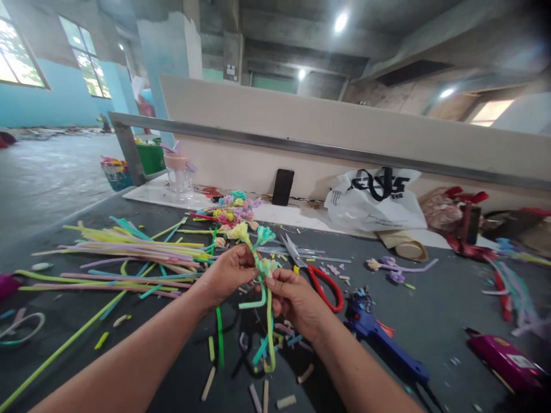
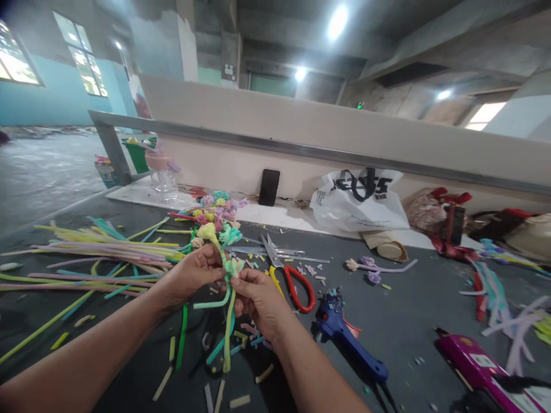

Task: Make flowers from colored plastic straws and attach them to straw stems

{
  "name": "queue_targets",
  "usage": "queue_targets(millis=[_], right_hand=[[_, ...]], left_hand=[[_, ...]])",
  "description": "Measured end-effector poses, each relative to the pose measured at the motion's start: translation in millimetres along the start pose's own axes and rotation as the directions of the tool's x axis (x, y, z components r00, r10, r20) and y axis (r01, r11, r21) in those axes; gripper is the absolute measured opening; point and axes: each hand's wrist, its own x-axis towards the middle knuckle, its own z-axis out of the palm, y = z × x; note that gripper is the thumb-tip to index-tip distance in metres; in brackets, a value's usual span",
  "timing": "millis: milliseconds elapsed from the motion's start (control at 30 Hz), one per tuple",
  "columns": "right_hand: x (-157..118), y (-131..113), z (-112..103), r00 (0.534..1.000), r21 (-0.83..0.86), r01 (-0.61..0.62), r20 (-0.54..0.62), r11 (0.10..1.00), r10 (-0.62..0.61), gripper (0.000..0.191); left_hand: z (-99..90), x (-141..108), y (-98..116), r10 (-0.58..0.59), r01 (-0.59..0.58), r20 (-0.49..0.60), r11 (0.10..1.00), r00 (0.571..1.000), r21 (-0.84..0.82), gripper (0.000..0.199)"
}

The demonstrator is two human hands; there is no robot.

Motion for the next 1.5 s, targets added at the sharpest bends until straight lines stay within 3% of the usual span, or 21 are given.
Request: queue_targets(millis=[167, 500, 600, 867, 1033, 1200, 1500], right_hand=[[1.0, -4.0, -6.7, 1.000, 0.005, -0.013, -0.025, 1.000, 0.013, 0.028], [-1.2, -9.2, -8.4, 0.996, 0.156, -0.083, -0.017, 0.984, 0.087, 0.023], [-0.4, -8.6, -10.1, 0.994, 0.145, -0.104, -0.017, 0.984, 0.107, 0.021], [3.2, -1.8, -11.3, 0.995, 0.118, -0.095, -0.004, 0.988, 0.096, 0.019], [3.0, -2.7, -12.5, 0.994, 0.125, -0.106, 0.000, 0.986, 0.107, 0.018], [2.1, -1.7, -14.6, 0.990, 0.172, -0.141, 0.052, 0.975, 0.134, 0.015], [2.9, -5.7, -15.4, 0.996, 0.150, -0.091, 0.029, 0.985, 0.087, 0.018]], left_hand=[[-4.4, 1.5, 1.3, 0.033, -0.030, -0.042, 0.997, 0.999, 0.075, 0.011], [-0.5, -3.1, 8.2, -0.031, 0.025, 0.072, 0.996, 0.997, 0.090, 0.014], [-2.6, -3.0, 5.2, -0.085, 0.081, 0.031, 0.989, 0.996, 0.121, 0.007], [-1.0, -3.2, 2.8, -0.085, 0.096, -0.077, 0.983, 0.993, 0.156, 0.017], [-3.8, -2.0, -0.6, -0.057, 0.063, -0.035, 0.977, 0.998, 0.202, 0.014], [-2.1, -3.2, 0.6, -0.063, 0.060, 0.011, 0.988, 0.998, 0.143, 0.012], [2.2, -5.4, 3.6, -0.067, 0.067, 0.000, 0.996, 0.998, 0.057, 0.021]])
